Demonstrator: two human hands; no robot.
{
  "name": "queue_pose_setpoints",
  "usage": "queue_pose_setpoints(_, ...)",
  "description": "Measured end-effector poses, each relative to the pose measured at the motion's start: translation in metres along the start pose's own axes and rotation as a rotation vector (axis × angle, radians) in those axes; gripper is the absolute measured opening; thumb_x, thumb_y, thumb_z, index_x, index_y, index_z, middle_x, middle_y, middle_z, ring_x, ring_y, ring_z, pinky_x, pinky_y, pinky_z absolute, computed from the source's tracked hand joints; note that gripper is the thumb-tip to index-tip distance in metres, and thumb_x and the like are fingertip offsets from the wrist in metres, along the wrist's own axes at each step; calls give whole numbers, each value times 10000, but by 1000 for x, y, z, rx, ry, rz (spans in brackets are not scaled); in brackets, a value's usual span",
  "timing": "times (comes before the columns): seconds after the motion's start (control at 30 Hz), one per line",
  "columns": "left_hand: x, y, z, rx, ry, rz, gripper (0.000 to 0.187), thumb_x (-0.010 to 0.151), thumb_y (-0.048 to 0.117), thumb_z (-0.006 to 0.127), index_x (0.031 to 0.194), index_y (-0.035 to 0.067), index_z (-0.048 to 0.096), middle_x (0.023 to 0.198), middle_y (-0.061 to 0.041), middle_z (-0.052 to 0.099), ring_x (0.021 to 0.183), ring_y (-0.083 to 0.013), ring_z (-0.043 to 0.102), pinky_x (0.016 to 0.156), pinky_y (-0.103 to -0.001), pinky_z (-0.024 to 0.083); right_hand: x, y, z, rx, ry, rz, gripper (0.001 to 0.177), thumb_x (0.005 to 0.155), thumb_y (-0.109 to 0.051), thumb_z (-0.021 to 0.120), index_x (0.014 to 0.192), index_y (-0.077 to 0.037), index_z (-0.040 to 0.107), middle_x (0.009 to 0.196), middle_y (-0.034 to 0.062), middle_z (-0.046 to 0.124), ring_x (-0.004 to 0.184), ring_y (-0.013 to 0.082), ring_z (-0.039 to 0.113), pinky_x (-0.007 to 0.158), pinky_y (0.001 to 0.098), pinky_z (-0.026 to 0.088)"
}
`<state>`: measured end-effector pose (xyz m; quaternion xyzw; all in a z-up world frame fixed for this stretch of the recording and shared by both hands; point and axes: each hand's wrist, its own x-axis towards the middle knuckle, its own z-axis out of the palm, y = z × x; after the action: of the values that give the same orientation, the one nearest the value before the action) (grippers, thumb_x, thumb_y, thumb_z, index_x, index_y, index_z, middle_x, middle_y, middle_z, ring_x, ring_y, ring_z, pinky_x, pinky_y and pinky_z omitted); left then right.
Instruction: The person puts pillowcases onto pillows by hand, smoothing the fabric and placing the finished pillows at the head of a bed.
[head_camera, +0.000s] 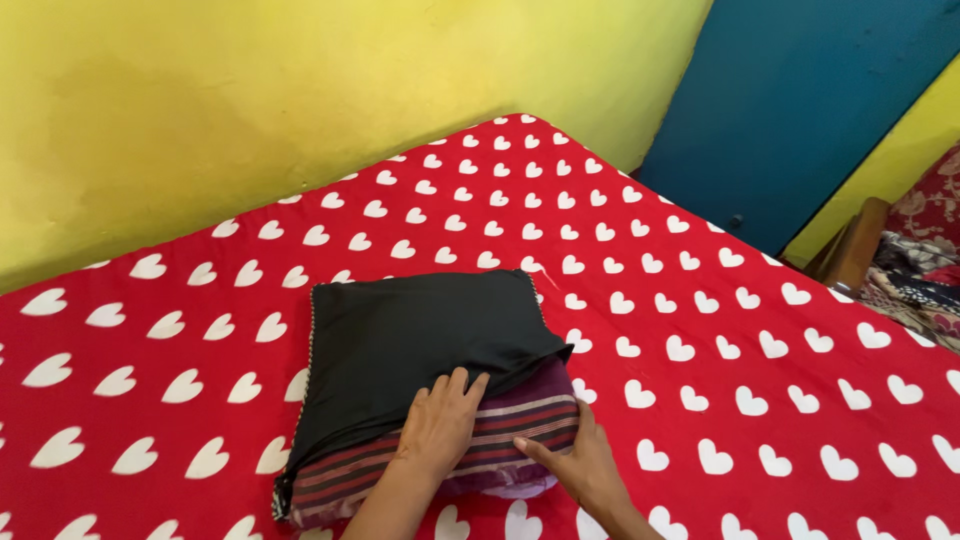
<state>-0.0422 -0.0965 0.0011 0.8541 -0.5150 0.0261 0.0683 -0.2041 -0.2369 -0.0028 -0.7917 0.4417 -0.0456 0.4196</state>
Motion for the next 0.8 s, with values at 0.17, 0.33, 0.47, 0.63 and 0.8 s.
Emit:
queue_pose_setpoints(0.17, 5, -5, 6, -51, 30, 50, 516, 929, 231, 655, 1426, 149, 542, 1088, -65, 553, 990, -224, 600, 779, -411, 524, -11, -5, 1, 188, 21, -66, 1188, 605, -428, 933, 1507, 9, 295, 1280, 190, 675, 1155, 269, 726, 979, 380, 596)
queue_pose_setpoints(0.33, 11, 1, 11, -69, 60, 106, 531, 924, 336, 682, 1397, 132, 551, 1080, -73, 561, 1011, -242, 596, 783, -415, 520, -18, -14, 5, 166, 77, -98, 1192, 580, -434, 957, 1491, 5, 326, 1327, 212, 641, 1208, 275, 678, 999, 385, 566)
queue_pose_setpoints(0.47, 28, 15, 18, -168, 164, 93, 346, 887, 230, 683, 1212, 114, 664, 1068, -70, 590, 1031, -252, 604, 786, -431, 516, -21, -19, -1, 84, 19, -13, 1193, 612, -461, 959, 1527, -19, 333, 1314, 206, 678, 1209, 256, 716, 1023, 359, 590)
queue_pose_setpoints(0.63, 42, 36, 6, -364, 223, 100, 147, 891, 61, 623, 982, 83, 737, 1003, -76, 627, 982, -272, 634, 805, -428, 524, -16, -5, 7, 75, 127, -272, 1107, 649, -277, 964, 1538, -30, 352, 1397, 188, 584, 1264, 291, 592, 1025, 402, 497)
queue_pose_setpoints(0.8, 24, 51, -6, -606, 339, 184, 166, 887, 49, 624, 1017, 45, 727, 974, -71, 646, 940, -273, 647, 788, -425, 534, 15, 3, 11, 0, 92, -252, 622, 769, -188, 851, 1286, -10, 553, 1143, 132, 669, 1067, 291, 691, 908, 396, 576)
